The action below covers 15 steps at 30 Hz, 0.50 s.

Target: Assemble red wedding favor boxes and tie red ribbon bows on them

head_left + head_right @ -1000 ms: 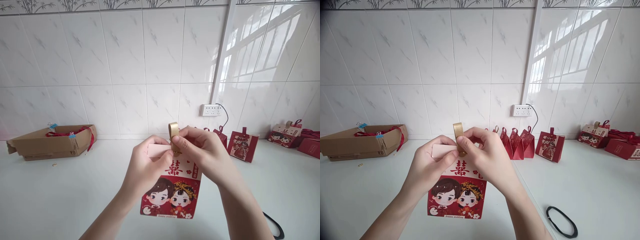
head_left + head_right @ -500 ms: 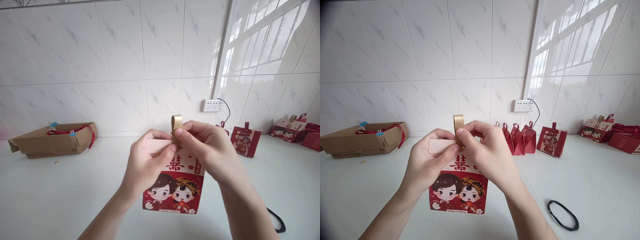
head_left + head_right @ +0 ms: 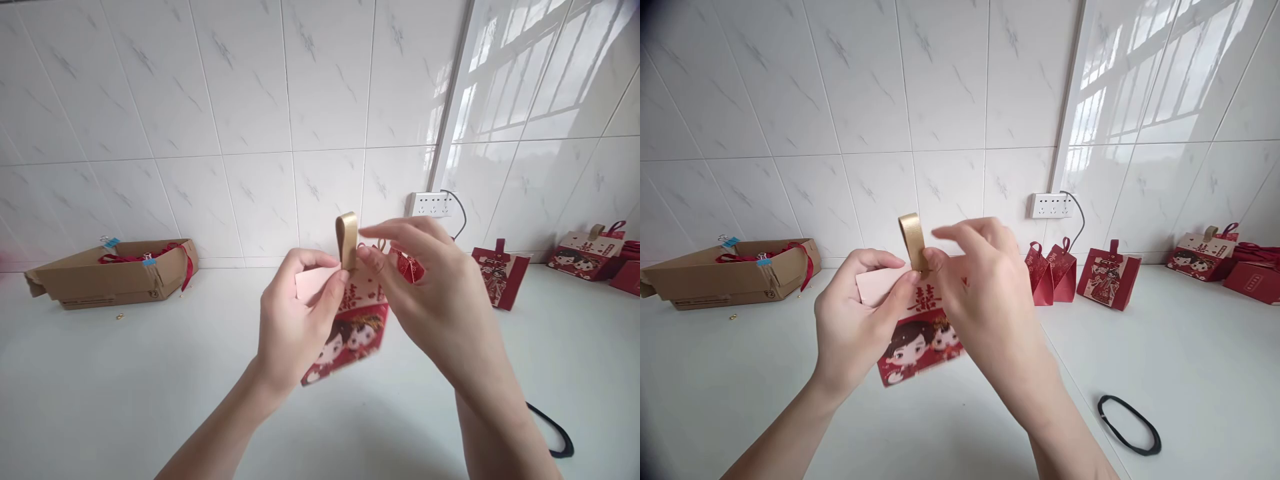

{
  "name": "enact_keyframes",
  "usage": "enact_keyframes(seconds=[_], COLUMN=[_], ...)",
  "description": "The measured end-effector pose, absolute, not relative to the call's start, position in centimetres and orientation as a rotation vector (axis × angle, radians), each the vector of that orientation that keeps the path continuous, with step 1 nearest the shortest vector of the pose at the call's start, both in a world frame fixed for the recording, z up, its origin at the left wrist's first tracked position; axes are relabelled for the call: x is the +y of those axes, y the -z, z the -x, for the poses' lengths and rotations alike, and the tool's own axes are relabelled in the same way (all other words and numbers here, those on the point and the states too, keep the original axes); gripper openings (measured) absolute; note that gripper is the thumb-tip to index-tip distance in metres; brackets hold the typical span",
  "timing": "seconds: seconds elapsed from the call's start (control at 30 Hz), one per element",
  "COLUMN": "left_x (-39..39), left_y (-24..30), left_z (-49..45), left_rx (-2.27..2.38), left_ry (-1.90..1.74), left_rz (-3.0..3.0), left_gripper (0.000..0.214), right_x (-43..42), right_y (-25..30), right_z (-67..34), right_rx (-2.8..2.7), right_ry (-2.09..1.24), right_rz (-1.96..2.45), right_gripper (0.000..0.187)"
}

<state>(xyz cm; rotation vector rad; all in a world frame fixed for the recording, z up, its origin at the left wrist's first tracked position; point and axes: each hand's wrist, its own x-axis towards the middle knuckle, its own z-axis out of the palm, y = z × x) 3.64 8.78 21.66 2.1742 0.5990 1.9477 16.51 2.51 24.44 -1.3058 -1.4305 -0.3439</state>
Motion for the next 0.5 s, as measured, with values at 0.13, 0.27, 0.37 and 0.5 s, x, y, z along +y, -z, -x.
enact_keyframes(seconds=[0.13, 0.27, 0.37, 0.5], left_x=[9.9, 8.7, 7.3, 7.1], left_y=[-20.8, -19.6, -19.1, -19.6], left_z=[-3.9, -5.0, -5.9, -5.4], left_rx=[0.511, 0.529, 0.487, 0.358], left_ry=[-2.264, -1.996, -1.621, -1.295], left_rz=[-2.363, -2.431, -2.369, -2.333], left_gripper=[0.018, 0.017, 0.036, 0.043], right_x=[2.2, 1.9, 2.4, 3.6], right_y=[-24.2, -24.3, -24.4, -24.7], right_z=[-16.3, -15.7, -15.9, -17.8], right_rx=[-1.561, -1.607, -1.544, -1.487], right_ry=[0.171, -0.157, -0.269, -0.151], right_rz=[1.431, 1.476, 1.522, 1.643], right_gripper=[0.027, 0.039, 0.042, 0.035])
